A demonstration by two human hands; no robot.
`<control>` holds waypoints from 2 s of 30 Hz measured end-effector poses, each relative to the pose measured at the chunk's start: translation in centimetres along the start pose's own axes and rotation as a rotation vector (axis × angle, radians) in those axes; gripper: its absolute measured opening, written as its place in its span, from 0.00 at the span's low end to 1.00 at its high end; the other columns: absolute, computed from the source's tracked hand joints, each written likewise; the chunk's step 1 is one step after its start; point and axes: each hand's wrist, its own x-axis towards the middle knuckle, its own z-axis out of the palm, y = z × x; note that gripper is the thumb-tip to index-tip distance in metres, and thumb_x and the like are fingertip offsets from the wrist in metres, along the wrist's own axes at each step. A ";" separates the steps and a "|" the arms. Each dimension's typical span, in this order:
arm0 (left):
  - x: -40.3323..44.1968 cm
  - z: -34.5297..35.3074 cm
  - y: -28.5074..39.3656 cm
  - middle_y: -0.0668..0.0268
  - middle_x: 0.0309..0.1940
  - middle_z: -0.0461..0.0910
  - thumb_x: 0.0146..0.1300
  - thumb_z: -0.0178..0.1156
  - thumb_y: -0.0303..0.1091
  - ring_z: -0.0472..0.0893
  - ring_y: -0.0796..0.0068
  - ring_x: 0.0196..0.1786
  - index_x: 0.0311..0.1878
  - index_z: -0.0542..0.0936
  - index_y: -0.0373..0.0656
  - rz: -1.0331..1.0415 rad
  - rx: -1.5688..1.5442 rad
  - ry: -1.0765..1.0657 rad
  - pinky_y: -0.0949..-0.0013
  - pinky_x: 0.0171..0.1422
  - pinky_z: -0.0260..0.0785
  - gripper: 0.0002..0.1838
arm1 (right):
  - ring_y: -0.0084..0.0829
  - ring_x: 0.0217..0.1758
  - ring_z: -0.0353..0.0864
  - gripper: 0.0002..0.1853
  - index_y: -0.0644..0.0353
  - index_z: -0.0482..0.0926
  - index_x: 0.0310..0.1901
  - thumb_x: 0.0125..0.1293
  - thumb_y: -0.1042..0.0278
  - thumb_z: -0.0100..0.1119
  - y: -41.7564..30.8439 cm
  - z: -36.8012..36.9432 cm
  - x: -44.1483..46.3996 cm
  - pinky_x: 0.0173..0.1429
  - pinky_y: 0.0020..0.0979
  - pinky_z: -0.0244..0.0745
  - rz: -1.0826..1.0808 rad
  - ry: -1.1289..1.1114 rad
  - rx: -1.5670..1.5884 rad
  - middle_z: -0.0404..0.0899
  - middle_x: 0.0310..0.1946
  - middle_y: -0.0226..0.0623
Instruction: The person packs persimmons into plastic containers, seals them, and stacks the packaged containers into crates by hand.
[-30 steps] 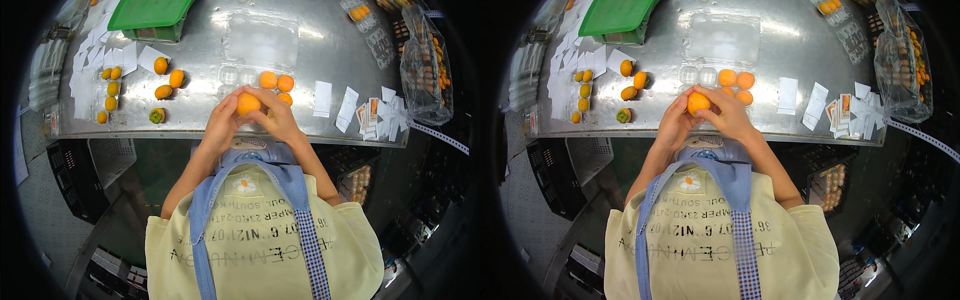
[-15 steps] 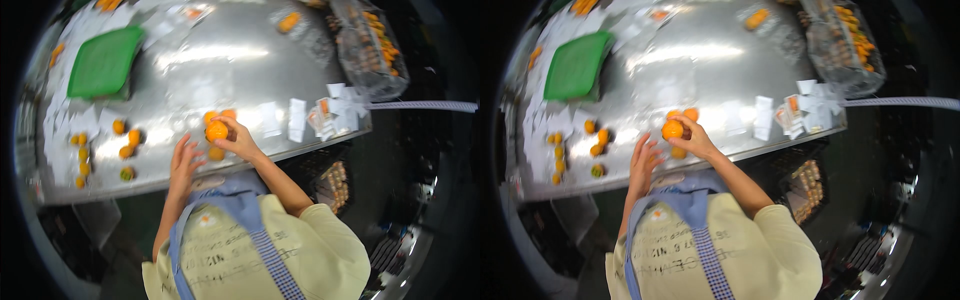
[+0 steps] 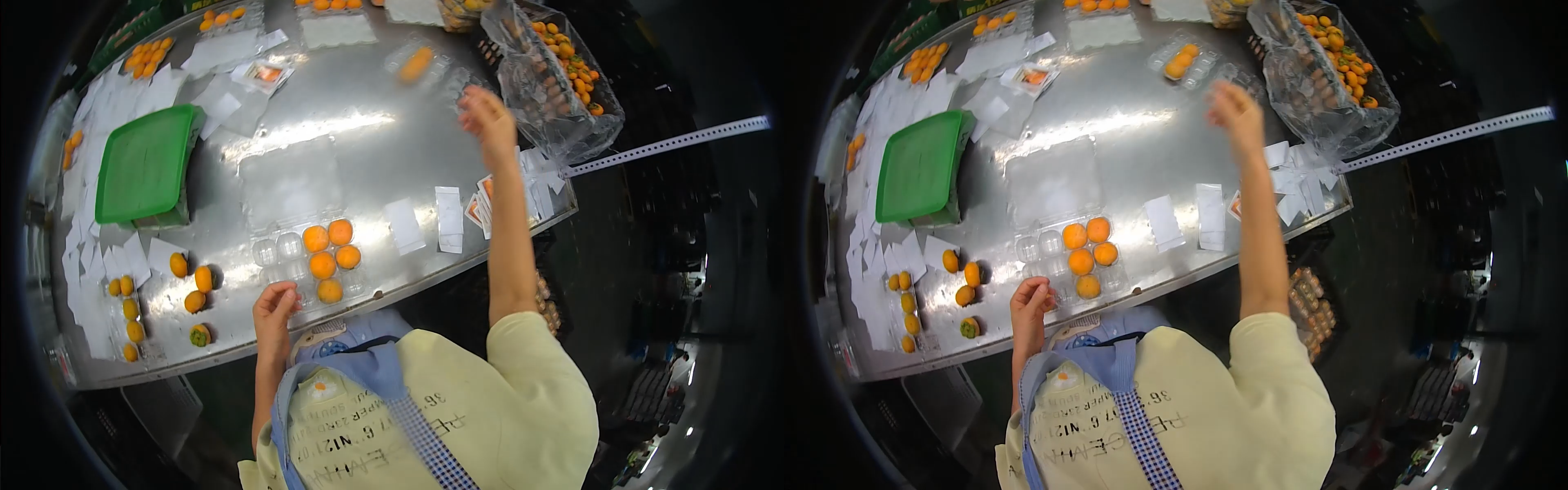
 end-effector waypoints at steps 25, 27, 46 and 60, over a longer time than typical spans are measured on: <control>0.2 -3.0 -1.1 0.70 0.33 0.79 0.63 0.61 0.28 0.75 0.82 0.34 0.42 0.77 0.42 0.031 -0.042 0.153 0.78 0.39 0.67 0.06 | 0.37 0.42 0.79 0.28 0.55 0.77 0.51 0.44 0.65 0.70 9.2 16.4 -26.5 0.41 0.35 0.75 -0.383 -0.751 -0.778 0.76 0.42 0.34; 0.3 -2.6 -1.0 0.70 0.31 0.78 0.63 0.60 0.28 0.75 0.82 0.33 0.42 0.77 0.41 0.008 -0.023 0.171 0.77 0.39 0.67 0.06 | 0.38 0.39 0.81 0.25 0.54 0.79 0.48 0.45 0.63 0.70 9.2 16.1 -26.1 0.39 0.35 0.76 -0.352 -0.736 -0.772 0.79 0.41 0.36; -0.5 0.1 -0.7 0.60 0.55 0.74 0.73 0.48 0.41 0.77 0.70 0.53 0.63 0.67 0.39 -0.095 -0.377 -0.137 0.65 0.56 0.73 0.21 | 0.27 0.35 0.71 0.29 0.59 0.73 0.56 0.52 0.66 0.72 2.7 19.2 -24.0 0.39 0.27 0.71 -0.157 -0.666 -0.151 0.68 0.44 0.36; -0.5 -0.6 -1.2 0.60 0.41 0.79 0.75 0.41 0.50 0.80 0.71 0.39 0.53 0.73 0.36 -0.158 -0.414 -0.205 0.67 0.41 0.76 0.24 | 0.15 0.32 0.70 0.10 0.60 0.77 0.50 0.70 0.69 0.53 4.7 19.7 -24.5 0.36 0.18 0.67 0.363 -0.541 0.144 0.74 0.33 0.25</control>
